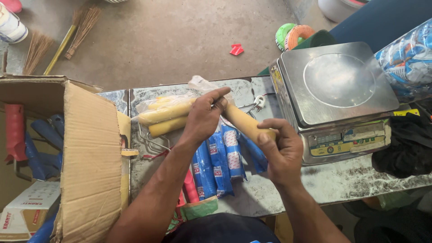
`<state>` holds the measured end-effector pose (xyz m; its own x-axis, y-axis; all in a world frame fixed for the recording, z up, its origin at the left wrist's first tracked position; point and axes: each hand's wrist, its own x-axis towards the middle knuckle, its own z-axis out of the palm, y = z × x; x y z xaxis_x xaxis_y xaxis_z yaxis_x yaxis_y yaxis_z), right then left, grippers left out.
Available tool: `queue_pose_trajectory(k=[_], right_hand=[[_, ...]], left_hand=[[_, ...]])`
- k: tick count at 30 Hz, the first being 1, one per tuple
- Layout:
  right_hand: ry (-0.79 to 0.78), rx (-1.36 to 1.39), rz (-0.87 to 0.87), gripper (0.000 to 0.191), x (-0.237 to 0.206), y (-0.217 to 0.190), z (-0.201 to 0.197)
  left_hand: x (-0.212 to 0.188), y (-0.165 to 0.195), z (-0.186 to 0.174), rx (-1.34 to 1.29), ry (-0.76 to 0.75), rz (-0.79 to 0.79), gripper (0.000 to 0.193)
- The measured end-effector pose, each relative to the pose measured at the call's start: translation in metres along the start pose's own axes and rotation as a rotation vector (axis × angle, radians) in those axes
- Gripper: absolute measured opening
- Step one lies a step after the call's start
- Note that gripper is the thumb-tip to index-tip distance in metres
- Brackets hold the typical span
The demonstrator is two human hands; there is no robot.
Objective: The person assembles paint rollers at a shop counter, taking roller covers and pushing them onto metal roller frames, then placing the assembled rollers into a cardboard box. They handle blue and red roller handles, fit covers onto frames one at a time, and finally carry the filled box across the shop.
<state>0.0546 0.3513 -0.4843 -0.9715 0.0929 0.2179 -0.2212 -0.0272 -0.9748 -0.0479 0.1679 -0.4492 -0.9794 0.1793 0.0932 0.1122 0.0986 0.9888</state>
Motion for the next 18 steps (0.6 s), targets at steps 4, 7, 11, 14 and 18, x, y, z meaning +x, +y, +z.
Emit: queue_pose_trajectory(k=[4,7,11,14,18], right_hand=[[0.141,-0.054,-0.127,0.014,0.002,0.006,0.008],[0.160,-0.074,-0.146,0.015,0.002,0.006,0.012],[0.207,0.053,-0.165,0.014,-0.001,0.004,0.011],[0.211,0.120,-0.213,0.014,-0.006,0.003,0.010],[0.190,0.070,-0.285,0.015,-0.012,0.003,0.010]], left_hand=[[-0.004,0.004,0.004,0.271,0.098,0.159,0.026],[-0.008,0.007,0.004,0.228,0.082,0.286,0.025],[-0.008,0.006,0.013,-0.115,0.105,0.090,0.027],[-0.005,0.004,0.021,-0.512,0.149,-0.131,0.022],[-0.003,0.006,0.029,-0.829,0.133,-0.261,0.021]])
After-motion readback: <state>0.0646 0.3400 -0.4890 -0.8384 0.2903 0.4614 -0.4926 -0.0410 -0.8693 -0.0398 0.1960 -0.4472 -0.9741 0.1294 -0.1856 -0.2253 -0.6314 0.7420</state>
